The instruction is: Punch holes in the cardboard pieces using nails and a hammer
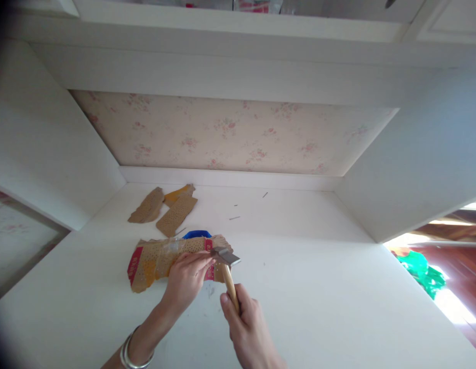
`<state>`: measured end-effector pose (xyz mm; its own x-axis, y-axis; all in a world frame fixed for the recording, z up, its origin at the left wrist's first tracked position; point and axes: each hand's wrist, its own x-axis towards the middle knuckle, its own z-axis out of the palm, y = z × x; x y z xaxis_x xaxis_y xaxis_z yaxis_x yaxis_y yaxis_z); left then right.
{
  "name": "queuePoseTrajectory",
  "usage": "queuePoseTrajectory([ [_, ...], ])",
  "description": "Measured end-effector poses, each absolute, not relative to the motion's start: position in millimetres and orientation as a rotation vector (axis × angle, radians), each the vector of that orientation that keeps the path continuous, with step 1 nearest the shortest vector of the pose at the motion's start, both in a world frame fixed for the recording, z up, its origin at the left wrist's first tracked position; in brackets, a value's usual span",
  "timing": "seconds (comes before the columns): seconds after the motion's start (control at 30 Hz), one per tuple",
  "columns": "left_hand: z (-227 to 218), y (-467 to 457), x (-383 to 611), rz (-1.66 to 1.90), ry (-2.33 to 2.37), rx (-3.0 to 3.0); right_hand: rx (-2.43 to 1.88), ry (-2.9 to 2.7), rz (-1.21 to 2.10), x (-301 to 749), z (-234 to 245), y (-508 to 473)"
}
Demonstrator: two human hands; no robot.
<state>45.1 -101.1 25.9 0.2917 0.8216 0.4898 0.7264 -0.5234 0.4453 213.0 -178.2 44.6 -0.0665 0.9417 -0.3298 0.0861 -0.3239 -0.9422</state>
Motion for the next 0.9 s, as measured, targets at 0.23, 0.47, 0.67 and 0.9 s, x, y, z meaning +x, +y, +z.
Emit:
queuePoseTrajectory([
  [0.23,27.4,-102.6,45.9,0.996,1.518,2.422,-1.484,-1.155,1.478,214.0,43.4,-178.7],
  [0.47,31.5,-105.2,47.8,1.021,1.556,2.361,-1.507,-1.151,1.461,212.8,42.2,-176.8],
  [0.67,35.6,-105.5,49.0,1.015,1.571,2.330,-1.519,-1.122,1.456,214.3,40.5,-177.0],
  [0.9,34.9,-106.6,48.2,0.981,1.581,2.302,-1.534,-1.135,1.499,217.9,37.8,-178.0],
])
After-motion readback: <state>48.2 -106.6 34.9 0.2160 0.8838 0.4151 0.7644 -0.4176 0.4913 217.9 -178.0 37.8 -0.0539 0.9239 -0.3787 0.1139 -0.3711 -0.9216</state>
